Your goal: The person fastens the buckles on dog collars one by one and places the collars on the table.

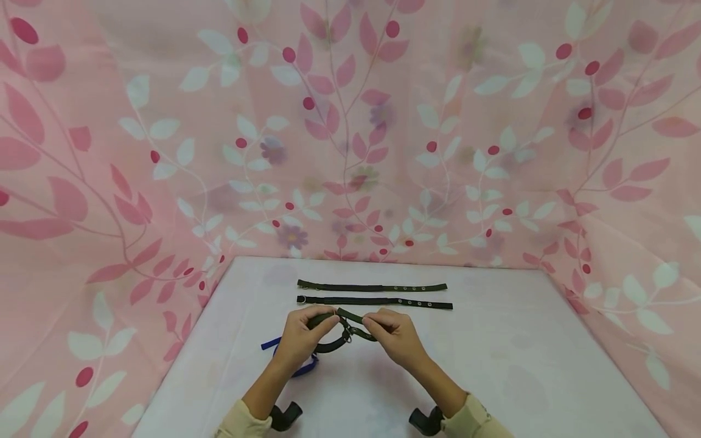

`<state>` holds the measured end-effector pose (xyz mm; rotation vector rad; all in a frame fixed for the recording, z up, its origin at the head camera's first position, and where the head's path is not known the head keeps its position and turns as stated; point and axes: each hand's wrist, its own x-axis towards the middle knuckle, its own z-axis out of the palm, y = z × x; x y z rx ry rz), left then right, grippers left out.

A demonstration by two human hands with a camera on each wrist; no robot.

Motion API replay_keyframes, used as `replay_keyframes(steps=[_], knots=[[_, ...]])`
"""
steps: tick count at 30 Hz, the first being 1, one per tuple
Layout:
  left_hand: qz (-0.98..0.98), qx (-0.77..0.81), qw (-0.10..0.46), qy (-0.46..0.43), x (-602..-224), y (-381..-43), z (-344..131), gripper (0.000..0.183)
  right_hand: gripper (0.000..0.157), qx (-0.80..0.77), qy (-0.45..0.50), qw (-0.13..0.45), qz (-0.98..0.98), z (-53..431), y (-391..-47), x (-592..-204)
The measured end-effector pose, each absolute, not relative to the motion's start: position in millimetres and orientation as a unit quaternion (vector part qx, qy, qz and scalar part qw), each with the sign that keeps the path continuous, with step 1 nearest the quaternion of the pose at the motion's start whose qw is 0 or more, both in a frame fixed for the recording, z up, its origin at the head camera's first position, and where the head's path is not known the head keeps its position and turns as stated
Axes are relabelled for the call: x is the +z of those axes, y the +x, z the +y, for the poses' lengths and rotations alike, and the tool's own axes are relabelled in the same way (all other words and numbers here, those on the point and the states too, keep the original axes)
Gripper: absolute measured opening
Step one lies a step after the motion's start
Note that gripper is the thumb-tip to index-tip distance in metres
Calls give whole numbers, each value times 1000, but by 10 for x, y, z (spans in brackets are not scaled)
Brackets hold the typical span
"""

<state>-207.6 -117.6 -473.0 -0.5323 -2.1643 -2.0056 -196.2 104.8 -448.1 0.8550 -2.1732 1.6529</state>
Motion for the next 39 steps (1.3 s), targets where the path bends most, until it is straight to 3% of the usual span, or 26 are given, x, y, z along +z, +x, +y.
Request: replay_keyframes(steps=[11, 19, 28, 39], knots=[[-722, -660, 68, -195, -4786, -2080, -1196, 19, 17, 546, 297, 117, -774, 1049, -2015, -4671], [-715, -667, 51, -202, -4819, -2079, -1176, 18, 19, 560, 250, 141, -777, 1087, -2119, -4780], [-734, -646, 40, -205, -4811, -2055, -1144, 18, 36, 673, 210, 87, -704, 1092, -2140, -4627], [-737, -634, 55, -228, -4814, -2032, -1145, 15, 25, 592, 218, 142, -763, 1027, -1979, -4480]])
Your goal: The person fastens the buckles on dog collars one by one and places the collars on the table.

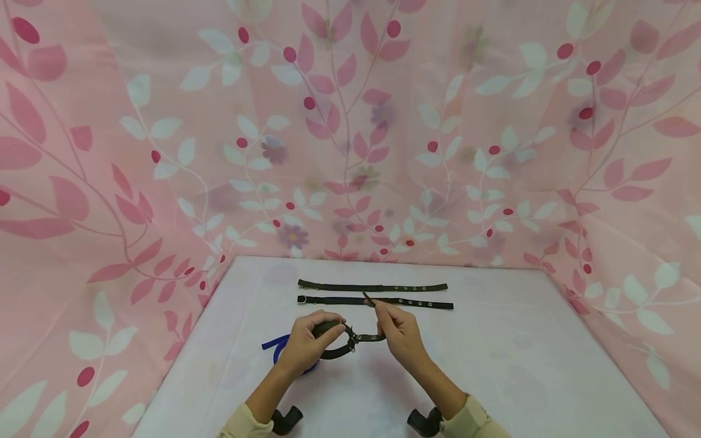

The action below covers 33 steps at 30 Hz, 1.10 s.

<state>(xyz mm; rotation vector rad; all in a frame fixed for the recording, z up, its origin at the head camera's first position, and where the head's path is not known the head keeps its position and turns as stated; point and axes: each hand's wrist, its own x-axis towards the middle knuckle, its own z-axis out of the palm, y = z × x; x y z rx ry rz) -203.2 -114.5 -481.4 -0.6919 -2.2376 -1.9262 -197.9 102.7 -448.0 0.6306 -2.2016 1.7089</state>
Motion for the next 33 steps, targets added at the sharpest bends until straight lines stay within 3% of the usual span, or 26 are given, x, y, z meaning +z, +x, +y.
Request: replay_keyframes(steps=[11, 20, 33], knots=[[-735, -621, 87, -257, -4857, -2048, -1124, 12, 12, 544, 304, 147, -768, 1013, -1901, -4393], [-740, -619, 87, -250, -4868, -2038, -1144, 13, 13, 484, 313, 143, -804, 1042, -2076, -4755], [-762, -580, 83, -275, -4863, -2048, -1164, 14, 11, 457, 380, 125, -795, 1008, -2034, -4649]])
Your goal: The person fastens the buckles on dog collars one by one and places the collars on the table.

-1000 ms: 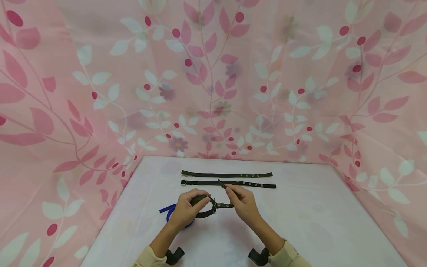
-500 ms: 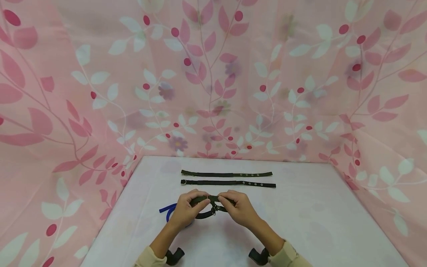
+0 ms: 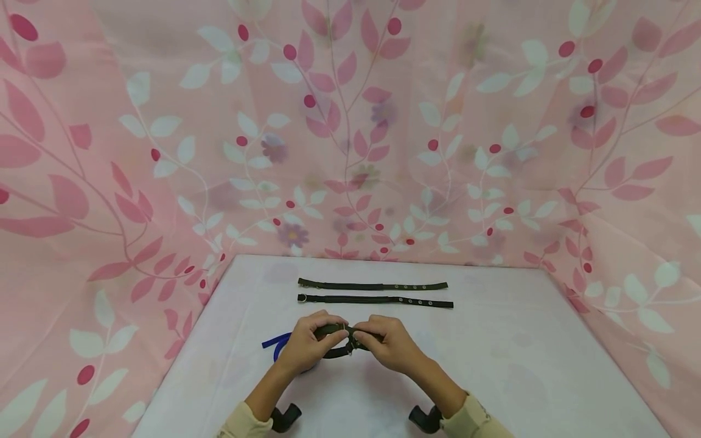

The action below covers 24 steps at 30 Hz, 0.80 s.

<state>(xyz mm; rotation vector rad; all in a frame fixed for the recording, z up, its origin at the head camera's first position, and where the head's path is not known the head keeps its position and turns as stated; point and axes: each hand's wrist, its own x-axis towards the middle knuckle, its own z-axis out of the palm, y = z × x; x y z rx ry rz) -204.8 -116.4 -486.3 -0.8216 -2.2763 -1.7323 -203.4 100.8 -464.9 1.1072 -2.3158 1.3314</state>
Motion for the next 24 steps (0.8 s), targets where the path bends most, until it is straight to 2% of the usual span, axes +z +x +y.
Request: replay_keyframes(steps=[5, 10, 14, 24], knots=[[-765, -578, 65, -277, -4838, -2041, -1146, 14, 12, 460, 380, 122, -793, 953, -1913, -4465], [-733, -620, 51, -275, -4829, -2042, -1115, 15, 13, 468, 376, 132, -788, 940, -1985, -4623], [-705, -650, 62, -278, -4830, -2039, -1091, 14, 14, 487, 369, 138, -780, 932, -2052, -4771], [-693, -667, 79, -264, -4843, -2016, -1071, 15, 13, 529, 360, 123, -759, 891, -2073, -4781]])
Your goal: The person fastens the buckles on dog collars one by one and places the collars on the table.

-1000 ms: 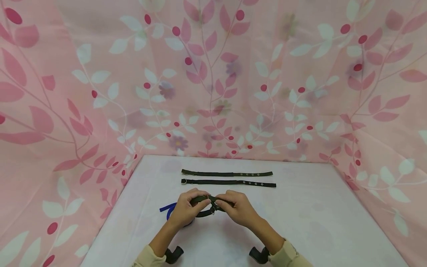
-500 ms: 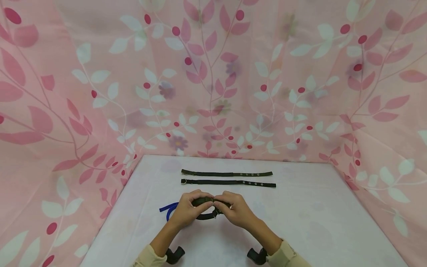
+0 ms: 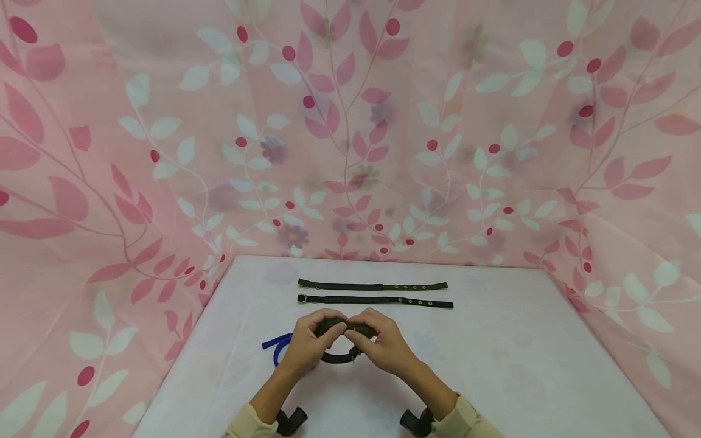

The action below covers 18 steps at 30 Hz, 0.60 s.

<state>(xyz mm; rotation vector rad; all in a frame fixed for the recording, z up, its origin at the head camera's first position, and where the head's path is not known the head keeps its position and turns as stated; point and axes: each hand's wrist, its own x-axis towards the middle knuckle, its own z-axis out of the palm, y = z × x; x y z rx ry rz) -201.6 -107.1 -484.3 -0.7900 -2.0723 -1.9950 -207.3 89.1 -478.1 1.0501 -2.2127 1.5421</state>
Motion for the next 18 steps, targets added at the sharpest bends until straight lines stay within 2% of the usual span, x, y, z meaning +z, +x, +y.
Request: replay_keyframes(steps=[5, 12, 18], knots=[[-711, -659, 89, -228, -4822, -2035, -1065, 15, 9, 543, 321, 116, -767, 867, -2067, -4760], [-715, -666, 78, -197, -4758, -2048, -1090, 20, 12, 604, 295, 37, -740, 855, -1944, -4554], [-706, -680, 67, -188, -4741, -2069, -1131, 21, 9, 603, 315, 67, -730, 837, -1876, -4441]])
